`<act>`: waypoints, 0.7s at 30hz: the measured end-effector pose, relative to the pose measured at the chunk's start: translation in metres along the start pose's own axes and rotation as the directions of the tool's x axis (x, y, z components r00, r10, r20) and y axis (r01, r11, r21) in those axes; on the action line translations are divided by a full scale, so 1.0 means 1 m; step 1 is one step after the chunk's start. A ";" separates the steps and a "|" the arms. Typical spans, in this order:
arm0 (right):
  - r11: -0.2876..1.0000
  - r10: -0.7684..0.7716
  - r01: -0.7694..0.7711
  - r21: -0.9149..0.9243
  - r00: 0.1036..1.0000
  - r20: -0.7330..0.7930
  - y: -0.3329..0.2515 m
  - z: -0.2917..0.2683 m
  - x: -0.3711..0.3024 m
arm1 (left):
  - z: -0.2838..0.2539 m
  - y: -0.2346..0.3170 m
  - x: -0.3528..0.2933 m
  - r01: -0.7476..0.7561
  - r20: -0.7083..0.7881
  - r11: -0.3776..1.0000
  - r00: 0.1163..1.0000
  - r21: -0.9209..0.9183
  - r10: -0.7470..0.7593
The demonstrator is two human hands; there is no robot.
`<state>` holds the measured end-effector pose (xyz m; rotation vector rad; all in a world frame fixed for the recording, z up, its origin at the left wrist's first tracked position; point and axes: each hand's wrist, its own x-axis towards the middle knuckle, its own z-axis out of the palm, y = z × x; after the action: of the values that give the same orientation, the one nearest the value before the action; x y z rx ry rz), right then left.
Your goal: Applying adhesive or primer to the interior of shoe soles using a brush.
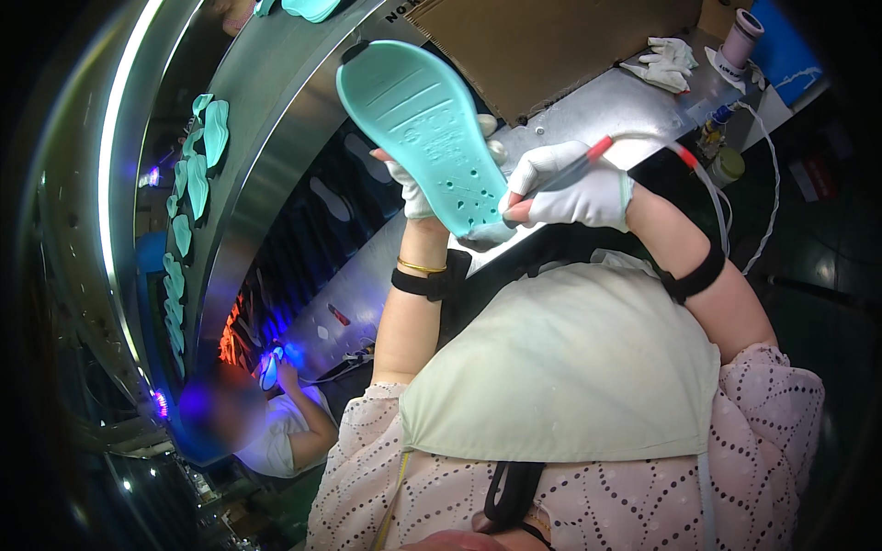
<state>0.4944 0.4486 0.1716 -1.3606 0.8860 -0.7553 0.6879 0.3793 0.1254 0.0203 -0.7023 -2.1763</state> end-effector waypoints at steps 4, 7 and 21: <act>0.977 0.053 -0.042 0.208 0.998 -0.047 -0.005 0.000 -0.001 | 0.021 0.008 0.000 0.106 -0.078 0.957 0.993 0.269 -0.089; 0.976 -0.177 0.185 0.118 0.981 -0.075 -0.003 0.003 0.004 | 0.026 0.013 -0.001 0.125 -0.181 0.893 0.982 0.432 -0.050; 0.928 -0.266 0.293 -0.231 0.954 0.142 0.003 0.003 0.010 | -0.001 0.022 0.003 0.474 -0.433 0.824 0.842 0.311 -0.322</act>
<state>0.5018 0.4418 0.1679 -1.7623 0.7252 -0.7963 0.7021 0.3659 0.1359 0.8478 -0.9880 -2.2823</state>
